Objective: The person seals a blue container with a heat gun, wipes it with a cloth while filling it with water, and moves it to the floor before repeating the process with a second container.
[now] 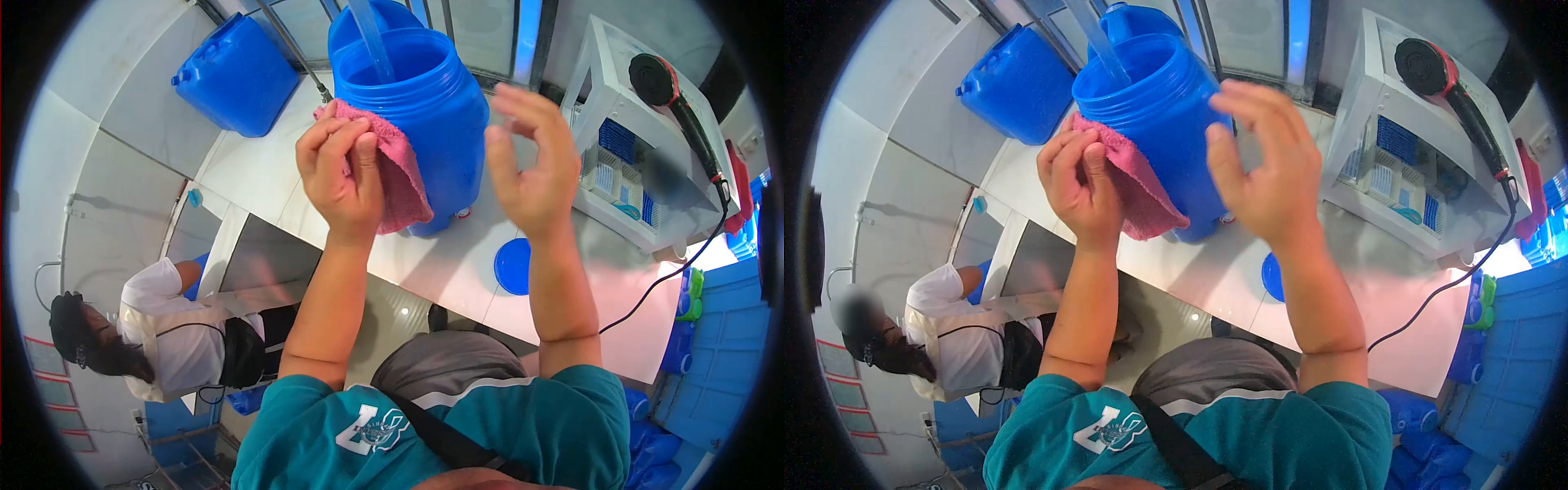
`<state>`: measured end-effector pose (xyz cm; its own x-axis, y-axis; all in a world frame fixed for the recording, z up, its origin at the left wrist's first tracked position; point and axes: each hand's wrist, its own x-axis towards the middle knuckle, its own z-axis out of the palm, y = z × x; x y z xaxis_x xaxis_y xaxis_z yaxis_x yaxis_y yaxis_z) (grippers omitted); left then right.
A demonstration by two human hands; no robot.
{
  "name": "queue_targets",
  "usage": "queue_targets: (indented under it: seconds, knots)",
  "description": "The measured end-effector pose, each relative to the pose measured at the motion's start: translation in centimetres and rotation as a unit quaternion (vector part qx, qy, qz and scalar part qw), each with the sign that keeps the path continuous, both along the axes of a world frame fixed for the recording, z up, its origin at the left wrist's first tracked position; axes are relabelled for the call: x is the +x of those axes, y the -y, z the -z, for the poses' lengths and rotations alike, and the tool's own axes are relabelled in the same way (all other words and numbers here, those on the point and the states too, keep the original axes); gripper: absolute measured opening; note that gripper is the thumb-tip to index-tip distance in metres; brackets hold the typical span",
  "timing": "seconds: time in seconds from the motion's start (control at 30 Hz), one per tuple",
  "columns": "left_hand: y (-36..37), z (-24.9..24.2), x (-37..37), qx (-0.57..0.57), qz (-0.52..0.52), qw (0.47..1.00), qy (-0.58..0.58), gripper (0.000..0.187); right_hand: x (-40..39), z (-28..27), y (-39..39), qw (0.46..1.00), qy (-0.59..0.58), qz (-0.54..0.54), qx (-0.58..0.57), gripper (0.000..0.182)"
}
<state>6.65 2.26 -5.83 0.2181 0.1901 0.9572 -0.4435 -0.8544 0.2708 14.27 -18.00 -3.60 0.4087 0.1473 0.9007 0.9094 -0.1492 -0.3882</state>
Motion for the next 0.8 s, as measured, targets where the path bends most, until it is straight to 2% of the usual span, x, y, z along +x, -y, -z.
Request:
queue_targets:
  seconds: [0.03,0.07,0.1,0.17,0.2,0.27,0.3,0.37,0.43,0.5,0.57,0.63,0.7,0.73,0.77,0.8]
  knots:
    - [0.5,-0.4,0.0,0.043,-0.05,0.998,-0.011,0.011,0.7,0.2,-0.1,0.998,-0.053,-0.012,0.031,0.024]
    - [1.0,-0.9,-0.3,0.046,-0.05,0.998,-0.016,0.009,1.3,0.3,-0.3,0.992,-0.105,-0.024,0.061,0.027]
    - [0.8,-1.2,-0.2,0.047,-0.051,0.997,-0.014,0.009,1.9,0.6,-0.7,0.992,-0.104,-0.024,0.062,0.027]
    - [0.0,-1.5,-0.1,0.058,-0.035,0.997,-0.025,0.008,2.6,1.7,-1.4,0.997,-0.067,-0.043,0.015,0.046]
    - [-0.6,-1.6,0.0,0.058,-0.035,0.997,-0.025,0.008,2.4,2.5,-1.9,0.997,-0.067,-0.044,0.015,0.046]
    - [-2.2,-1.6,0.5,0.08,-0.028,0.996,-0.032,0.007,1.6,3.7,-3.5,0.988,-0.126,-0.083,0.032,0.067]
    - [-3.1,-1.5,0.8,0.08,-0.029,0.996,-0.031,0.007,1.5,3.8,-3.8,0.988,-0.125,-0.084,0.031,0.067]
    - [-4.4,-1.2,1.5,-0.087,0.037,0.991,-0.098,0.015,1.3,4.0,-4.1,0.995,-0.08,-0.055,0.025,0.077]
    - [-3.7,-1.6,1.1,-0.073,0.037,0.992,-0.097,0.014,1.2,4.1,-4.0,0.995,-0.079,-0.056,0.026,0.078]
    - [-1.9,-1.6,-0.4,0.045,0.006,0.997,-0.067,0.014,1.5,4.0,-4.1,0.995,-0.075,-0.054,0.028,0.078]
    - [-1.1,-1.4,-0.7,0.058,-0.01,0.996,-0.071,0.016,1.7,4.1,-4.3,0.999,-0.036,-0.034,0.016,0.08]
    - [-2.0,-1.6,-0.7,0.042,0.002,0.996,-0.082,0.016,1.4,4.1,-4.4,0.998,-0.047,-0.039,0.018,0.08]
    - [-4.3,-0.7,0.9,0.007,0.025,0.995,-0.091,0.018,1.3,4.1,-4.5,0.997,-0.055,-0.044,0.023,0.081]
    - [-5.1,-0.3,1.9,-0.123,0.092,0.981,-0.122,0.022,1.4,4.4,-4.7,0.998,-0.051,-0.039,0.022,0.081]
    - [-6.1,0.0,2.8,-0.248,0.157,0.944,-0.15,0.027,1.5,4.4,-4.8,0.998,-0.045,-0.034,0.023,0.082]
    - [-6.3,-1.2,3.3,-0.237,0.143,0.94,-0.2,0.035,1.3,4.4,-4.8,0.998,-0.044,-0.035,0.025,0.082]
